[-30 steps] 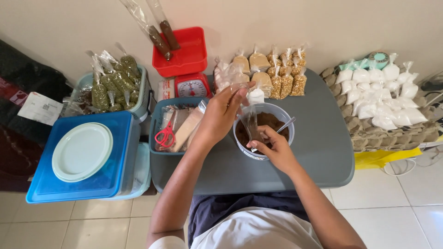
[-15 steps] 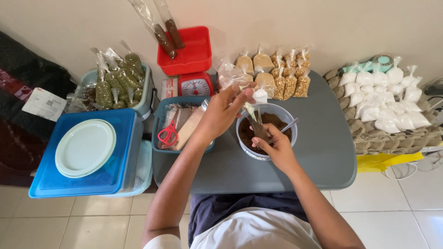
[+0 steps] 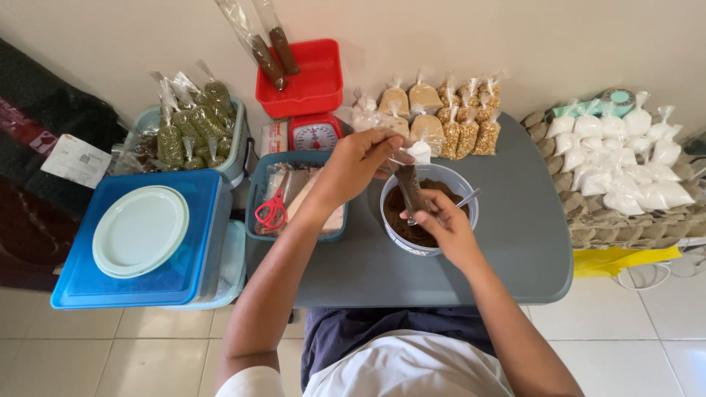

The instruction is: The person scoops dark brown powder into small clear plastic bags using a spoon, and then twists and seals the bags by hand.

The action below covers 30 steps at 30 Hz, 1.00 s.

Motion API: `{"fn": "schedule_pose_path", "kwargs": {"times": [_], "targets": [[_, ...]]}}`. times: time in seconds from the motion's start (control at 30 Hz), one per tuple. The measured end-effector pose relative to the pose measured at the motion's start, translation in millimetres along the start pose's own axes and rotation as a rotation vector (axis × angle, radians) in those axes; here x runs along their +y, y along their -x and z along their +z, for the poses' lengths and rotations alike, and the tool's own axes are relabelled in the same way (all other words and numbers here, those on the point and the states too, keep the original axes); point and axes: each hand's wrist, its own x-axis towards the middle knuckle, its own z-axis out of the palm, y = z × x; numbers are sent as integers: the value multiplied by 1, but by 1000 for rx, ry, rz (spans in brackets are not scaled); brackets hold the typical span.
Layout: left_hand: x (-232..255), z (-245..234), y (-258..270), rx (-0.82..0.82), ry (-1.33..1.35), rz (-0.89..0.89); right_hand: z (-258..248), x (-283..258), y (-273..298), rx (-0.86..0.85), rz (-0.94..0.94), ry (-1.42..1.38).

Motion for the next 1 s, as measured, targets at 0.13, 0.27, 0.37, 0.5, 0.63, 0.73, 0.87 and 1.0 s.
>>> {"fn": "schedule_pose_path", "kwargs": {"times": [0.13,0.27,0.37,0.5,0.63,0.73,0.87,1.0], "targets": [[8,-4,0,-69,30,9,6,-34,-2,-30,34,-69],[16,0,5,-58,-15,50,3,-23,-4,-97,40,-133],[22,3,5,-71,-30,91,5,-28,-3,-101,44,-95],[-3,-5,-10,-71,44,103,7,-31,-1,-128,58,-83],[14,-10,-7,-33,54,105,7,-27,-3,-131,63,-103],[18,-10,-5,-41,76,77,10,-24,-6,-157,80,-43],[20,-20,-11,30,48,68,14,-27,-11,-115,42,131],[72,-48,-32,218,-113,-115,7,-43,-8,-98,73,280]]}}
